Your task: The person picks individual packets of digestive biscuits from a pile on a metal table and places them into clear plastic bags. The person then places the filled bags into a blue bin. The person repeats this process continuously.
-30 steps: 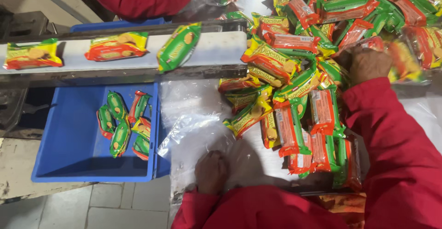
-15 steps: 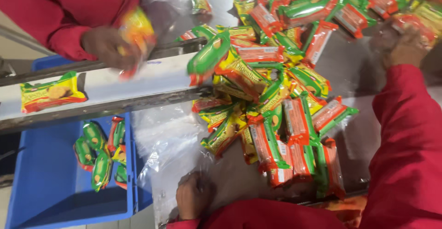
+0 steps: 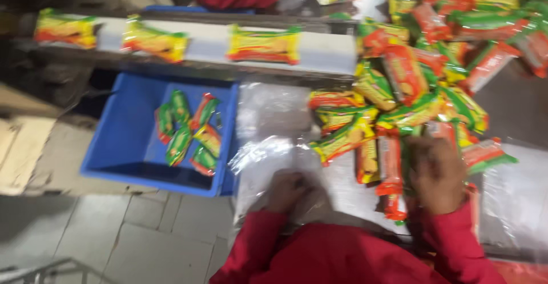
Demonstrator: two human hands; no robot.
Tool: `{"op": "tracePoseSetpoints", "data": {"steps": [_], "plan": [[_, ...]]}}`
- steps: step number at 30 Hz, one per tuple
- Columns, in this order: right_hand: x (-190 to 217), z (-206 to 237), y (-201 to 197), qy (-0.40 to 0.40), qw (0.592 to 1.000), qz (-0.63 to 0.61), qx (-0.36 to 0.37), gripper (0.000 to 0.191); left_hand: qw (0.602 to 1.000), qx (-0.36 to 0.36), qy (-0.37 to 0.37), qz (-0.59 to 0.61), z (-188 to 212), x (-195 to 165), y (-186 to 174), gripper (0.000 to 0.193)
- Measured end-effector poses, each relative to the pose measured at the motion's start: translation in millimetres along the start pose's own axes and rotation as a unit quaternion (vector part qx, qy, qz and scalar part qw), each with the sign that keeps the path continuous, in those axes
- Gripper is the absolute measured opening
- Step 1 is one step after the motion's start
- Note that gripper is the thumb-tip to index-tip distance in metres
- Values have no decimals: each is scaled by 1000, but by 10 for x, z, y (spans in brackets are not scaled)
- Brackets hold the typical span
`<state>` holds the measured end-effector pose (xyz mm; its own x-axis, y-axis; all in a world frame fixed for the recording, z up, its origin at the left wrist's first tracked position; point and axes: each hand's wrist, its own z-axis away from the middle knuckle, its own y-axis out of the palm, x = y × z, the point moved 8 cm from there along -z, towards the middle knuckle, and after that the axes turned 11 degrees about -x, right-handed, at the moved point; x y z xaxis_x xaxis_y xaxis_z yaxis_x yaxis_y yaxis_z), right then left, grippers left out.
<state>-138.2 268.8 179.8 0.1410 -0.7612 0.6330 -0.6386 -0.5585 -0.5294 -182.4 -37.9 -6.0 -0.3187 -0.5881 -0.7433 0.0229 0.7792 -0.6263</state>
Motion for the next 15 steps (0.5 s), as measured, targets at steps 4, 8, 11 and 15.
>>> {"op": "tracePoseSetpoints", "data": {"steps": [4, 8, 11, 15], "plan": [[847, 608, 1015, -244, 935, -30, 257, 58, 998, 10, -10, -66, 56, 75, 29, 44], [878, 582, 1686, -322, 902, 169, 232, 50, 975, -21, -76, 208, 104, 71, -139, 30], [645, 471, 1960, -317, 879, 286, 213, 47, 949, 34, -135, 282, 167, 50, -141, 27], [271, 297, 1959, -295, 885, 303, 195, 52, 981, -40, -112, 151, 166, -4, -305, 45]]}}
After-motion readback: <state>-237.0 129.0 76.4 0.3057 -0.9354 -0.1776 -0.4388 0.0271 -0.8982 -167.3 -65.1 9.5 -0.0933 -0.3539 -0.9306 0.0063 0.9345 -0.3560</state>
